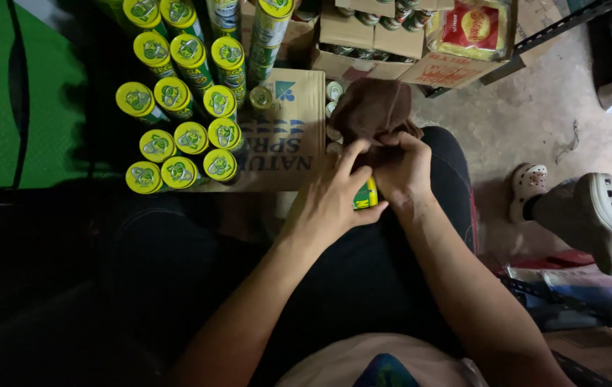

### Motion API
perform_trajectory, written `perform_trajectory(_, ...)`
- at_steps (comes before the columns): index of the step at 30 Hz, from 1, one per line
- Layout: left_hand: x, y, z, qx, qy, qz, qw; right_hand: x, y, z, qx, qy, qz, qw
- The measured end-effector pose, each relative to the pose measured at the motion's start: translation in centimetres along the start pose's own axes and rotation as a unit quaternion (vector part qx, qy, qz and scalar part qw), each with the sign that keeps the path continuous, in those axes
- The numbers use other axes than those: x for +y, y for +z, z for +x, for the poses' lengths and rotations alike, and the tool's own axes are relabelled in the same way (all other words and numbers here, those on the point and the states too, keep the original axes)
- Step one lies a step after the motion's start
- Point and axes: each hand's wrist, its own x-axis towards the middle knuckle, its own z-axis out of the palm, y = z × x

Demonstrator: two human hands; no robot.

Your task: Wiping canned goods with a cloth and organizing them on shelves.

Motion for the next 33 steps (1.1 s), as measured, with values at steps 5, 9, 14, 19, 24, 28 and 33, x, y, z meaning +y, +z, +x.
perform_trajectory(5, -0.5, 1.4, 0.4, 0.116, 0.07, -0.004, 0.991, -0.3, 4.2, -1.2, 0.037, 0.03, -0.01, 0.999)
perform_trajectory(9, -0.8, 2.3, -0.3, 0.064, 0.014, 0.017, 0.998, -1.0, 1.3, 0.0, 0.039, -0.018, 0.019, 0.999)
perform_trajectory(14, 2.0, -1.7, 0.3, 0.093, -0.032, -0.07, 0.993, -0.5, 2.2, -0.4, 0.058, -0.002, -0.037, 0.998)
perform_trajectory(19, -0.1, -2.5, 0.7, 0.243, 0.049, -0.078, 0.966, 0.1, 4.9, -1.9, 0.053, 0.023, -0.096, 0.994)
perform_trajectory(24, -1.7, -2.7, 0.9, 0.283, 0.032, -0.021, 0.958, 0.4, 6.4, -2.9, 0.008, 0.034, -0.134, 0.99)
perform_trajectory(28, -2.4, -2.2, 1.2, 0.256, 0.039, -0.029, 0.966, 0.9, 7.7, -3.6, -0.046, 0.028, -0.178, 0.983)
perform_trajectory(33, -3.0, -2.1, 1.7, 0.254, 0.01, -0.026, 0.967, 1.6, 5.9, -2.8, -0.036, 0.043, -0.192, 0.98)
